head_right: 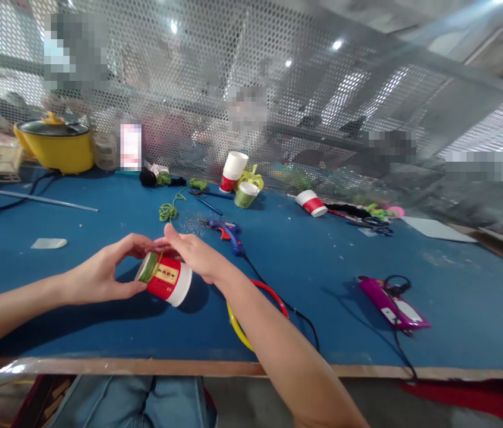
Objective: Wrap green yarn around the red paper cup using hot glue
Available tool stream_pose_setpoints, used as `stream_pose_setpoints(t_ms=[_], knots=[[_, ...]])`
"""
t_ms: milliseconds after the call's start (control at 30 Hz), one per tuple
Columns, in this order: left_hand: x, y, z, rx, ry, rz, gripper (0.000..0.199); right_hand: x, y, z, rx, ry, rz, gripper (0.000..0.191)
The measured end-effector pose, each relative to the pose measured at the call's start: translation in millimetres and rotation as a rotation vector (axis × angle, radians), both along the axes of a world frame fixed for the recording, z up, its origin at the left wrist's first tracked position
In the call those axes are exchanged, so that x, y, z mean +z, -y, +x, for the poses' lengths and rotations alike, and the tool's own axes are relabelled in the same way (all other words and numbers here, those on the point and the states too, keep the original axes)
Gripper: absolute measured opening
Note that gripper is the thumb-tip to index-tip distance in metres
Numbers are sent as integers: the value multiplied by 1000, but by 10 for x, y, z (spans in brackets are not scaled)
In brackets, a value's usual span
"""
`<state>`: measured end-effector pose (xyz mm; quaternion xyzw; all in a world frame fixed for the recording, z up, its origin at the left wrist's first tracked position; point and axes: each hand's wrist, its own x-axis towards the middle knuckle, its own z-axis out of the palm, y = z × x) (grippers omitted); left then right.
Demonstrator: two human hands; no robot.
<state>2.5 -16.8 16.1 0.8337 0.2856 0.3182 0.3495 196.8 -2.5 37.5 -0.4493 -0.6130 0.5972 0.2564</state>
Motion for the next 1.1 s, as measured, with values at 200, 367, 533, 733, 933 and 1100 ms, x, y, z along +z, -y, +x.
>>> stream_pose_setpoints(t_ms=[200,367,533,733,933,1100], knots=[[-14,5,-38,-65,-113,70,54,320,-245,-224,-54,22,92,58],[-41,-1,-35,-55,-115,-10,47,512,-464,-631,186,289,324,50],[-84,-23,-23,-24,-77,-108,46,507,-629,-568,272,993,570,32],[-79,-17,-13,10,-105,-112,46,282,-608,42,157,1240,622,18],[-87,-20,-12,4,-103,-113,46,79,-628,142,129,1395,502,24],[-79,-24,-6,2,-109,-129,46,13,-750,-6,161,1435,459,33]])
